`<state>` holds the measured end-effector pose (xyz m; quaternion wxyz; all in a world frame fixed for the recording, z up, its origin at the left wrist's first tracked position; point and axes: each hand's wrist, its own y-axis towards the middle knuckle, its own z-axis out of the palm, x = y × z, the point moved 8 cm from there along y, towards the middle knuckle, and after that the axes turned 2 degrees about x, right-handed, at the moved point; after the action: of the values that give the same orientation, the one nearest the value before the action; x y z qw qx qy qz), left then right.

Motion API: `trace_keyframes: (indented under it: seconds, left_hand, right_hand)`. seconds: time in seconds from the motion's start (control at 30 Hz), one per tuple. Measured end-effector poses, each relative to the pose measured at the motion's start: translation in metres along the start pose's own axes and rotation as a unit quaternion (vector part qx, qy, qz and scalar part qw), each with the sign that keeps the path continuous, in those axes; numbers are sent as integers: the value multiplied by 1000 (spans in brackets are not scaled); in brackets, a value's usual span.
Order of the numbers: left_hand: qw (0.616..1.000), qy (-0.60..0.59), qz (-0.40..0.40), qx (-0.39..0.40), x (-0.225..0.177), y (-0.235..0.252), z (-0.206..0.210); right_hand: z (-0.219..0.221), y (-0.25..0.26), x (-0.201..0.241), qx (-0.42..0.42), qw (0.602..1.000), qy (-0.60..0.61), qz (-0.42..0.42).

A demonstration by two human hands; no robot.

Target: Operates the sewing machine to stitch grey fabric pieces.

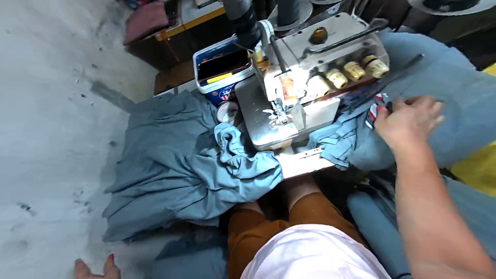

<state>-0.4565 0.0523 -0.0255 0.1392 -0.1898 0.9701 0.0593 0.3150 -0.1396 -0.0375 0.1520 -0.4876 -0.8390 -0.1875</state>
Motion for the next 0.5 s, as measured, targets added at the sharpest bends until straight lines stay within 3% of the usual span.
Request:
trace_keyframes:
  seconds: [0.1,0.17,0.27,0.37,0.43,0.5]
  left_hand:
    - [988,-89,120,-28,-35,-23,9]
    - [966,-130,222,-36,-99,-50,6]
    - [884,-184,430,-25,-211,-96,8]
    - [809,-169,563,10,-287,-126,31]
    - [778,-96,619,49,-320,-130,53]
    - [751,-38,654,80,-343,-129,70]
  right_hand:
    - [-42,-46,47,-126,983,83,-108]
    - [-45,-89,91,-134,951,156,-231]
    - [-15,-140,140,-66,892,269,-356]
    - [7,-179,191,-33,831,314,-459]
    - [24,-194,223,19,819,293,-493]
    - [47,-197,247,129,837,228,-481]
